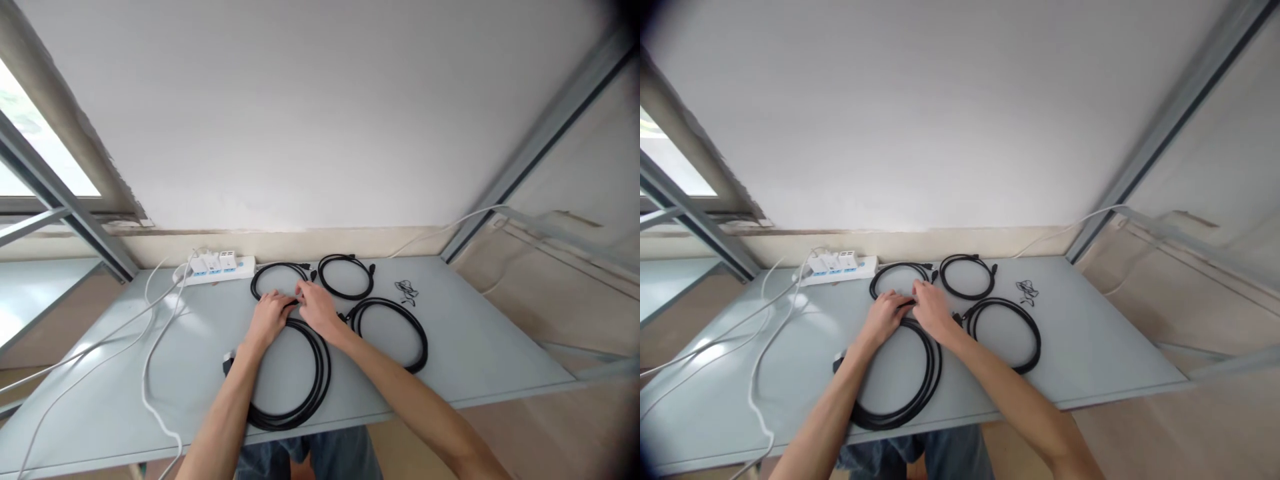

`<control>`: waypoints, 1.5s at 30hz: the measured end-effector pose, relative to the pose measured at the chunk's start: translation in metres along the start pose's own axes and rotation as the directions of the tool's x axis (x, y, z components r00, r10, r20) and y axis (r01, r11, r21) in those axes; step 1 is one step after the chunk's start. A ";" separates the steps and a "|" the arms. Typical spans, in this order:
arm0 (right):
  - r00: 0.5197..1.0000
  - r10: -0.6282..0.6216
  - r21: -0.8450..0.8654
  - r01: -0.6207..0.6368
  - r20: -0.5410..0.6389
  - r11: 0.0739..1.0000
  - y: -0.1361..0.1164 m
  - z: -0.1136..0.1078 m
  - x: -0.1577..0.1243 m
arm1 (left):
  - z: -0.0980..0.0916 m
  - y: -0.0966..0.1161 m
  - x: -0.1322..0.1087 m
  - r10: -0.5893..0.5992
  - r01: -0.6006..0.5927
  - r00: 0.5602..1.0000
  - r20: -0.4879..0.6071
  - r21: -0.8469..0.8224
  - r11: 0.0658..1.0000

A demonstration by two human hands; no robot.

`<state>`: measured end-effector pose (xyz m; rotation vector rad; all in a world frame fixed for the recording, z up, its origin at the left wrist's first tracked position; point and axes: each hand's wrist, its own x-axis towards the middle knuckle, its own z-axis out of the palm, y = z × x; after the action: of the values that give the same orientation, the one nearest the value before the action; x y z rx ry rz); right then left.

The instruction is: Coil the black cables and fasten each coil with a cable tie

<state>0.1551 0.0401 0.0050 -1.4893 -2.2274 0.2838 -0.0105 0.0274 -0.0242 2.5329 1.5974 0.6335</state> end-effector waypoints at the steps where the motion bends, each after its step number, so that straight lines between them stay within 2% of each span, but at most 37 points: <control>1: 0.999 0.043 0.062 -0.043 -0.005 0.997 0.003 0.000 0.000 | 0.000 0.001 0.000 0.012 -0.012 1.000 0.006 0.001 1.000; 5: 0.984 0.178 0.273 -0.173 0.007 0.946 0.014 0.003 0.000 | 0.000 0.004 0.001 0.053 -0.053 0.999 0.004 0.007 0.999; 10: 0.986 0.160 0.416 -0.162 0.040 0.895 0.022 0.004 -0.001 | 0.002 0.003 0.000 0.060 -0.060 0.998 0.004 0.014 0.998; 13: 0.992 0.121 0.420 -0.123 0.032 0.899 0.025 0.002 -0.002 | 0.002 0.003 0.000 0.054 -0.054 0.999 -0.002 0.024 0.998; 19: 0.998 0.052 0.296 -0.042 -0.025 0.954 0.027 0.003 -0.002 | 0.002 0.004 0.000 0.051 -0.050 0.999 -0.012 0.029 0.998; 23: 0.998 0.068 0.384 -0.063 -0.001 0.921 0.030 0.007 0.000 | 0.003 0.003 0.000 0.056 -0.056 0.998 -0.017 0.026 0.998; 25: 0.991 0.116 0.504 -0.136 0.071 0.853 0.032 0.006 0.002 | 0.003 0.003 0.000 0.058 -0.058 0.998 -0.014 0.022 0.998; 28: 0.956 0.175 0.672 -0.289 0.234 0.682 0.032 0.002 0.003 | 0.002 0.003 0.000 0.060 -0.060 0.998 -0.011 0.016 0.998; 30: 0.937 0.190 0.738 -0.347 0.292 0.579 0.031 -0.002 0.003 | 0.000 0.004 0.000 0.063 -0.063 0.998 -0.014 0.015 0.998; 35: 0.880 0.241 0.801 -0.473 0.408 0.368 0.027 -0.008 0.002 | -0.004 0.005 -0.001 0.058 -0.058 0.998 -0.012 0.014 0.998; 39: 0.822 0.245 0.825 -0.553 0.515 0.121 0.027 -0.006 0.003 | -0.004 0.005 -0.001 0.053 -0.052 0.998 -0.029 0.017 0.998; 41: 0.815 0.233 0.834 -0.551 0.531 0.028 0.028 -0.004 0.003 | -0.004 0.005 -0.001 0.055 -0.054 0.998 -0.028 0.019 0.998; 42: 0.823 0.219 0.841 -0.541 0.524 0.022 0.028 -0.004 0.003 | -0.004 0.004 -0.001 0.056 -0.055 0.998 -0.024 0.018 0.998; 43: 0.838 0.198 0.848 -0.526 0.508 0.054 0.028 -0.003 0.003 | -0.003 0.004 -0.001 0.056 -0.056 0.998 -0.021 0.017 0.998; 45: 0.874 0.143 0.844 -0.485 0.464 0.229 0.029 -0.004 0.003 | -0.003 0.003 -0.001 0.056 -0.056 0.998 -0.014 0.013 0.998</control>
<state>0.1797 0.0543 -0.0023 -1.1259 -1.2526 1.7517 -0.0090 0.0248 -0.0210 2.5968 1.5446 0.6511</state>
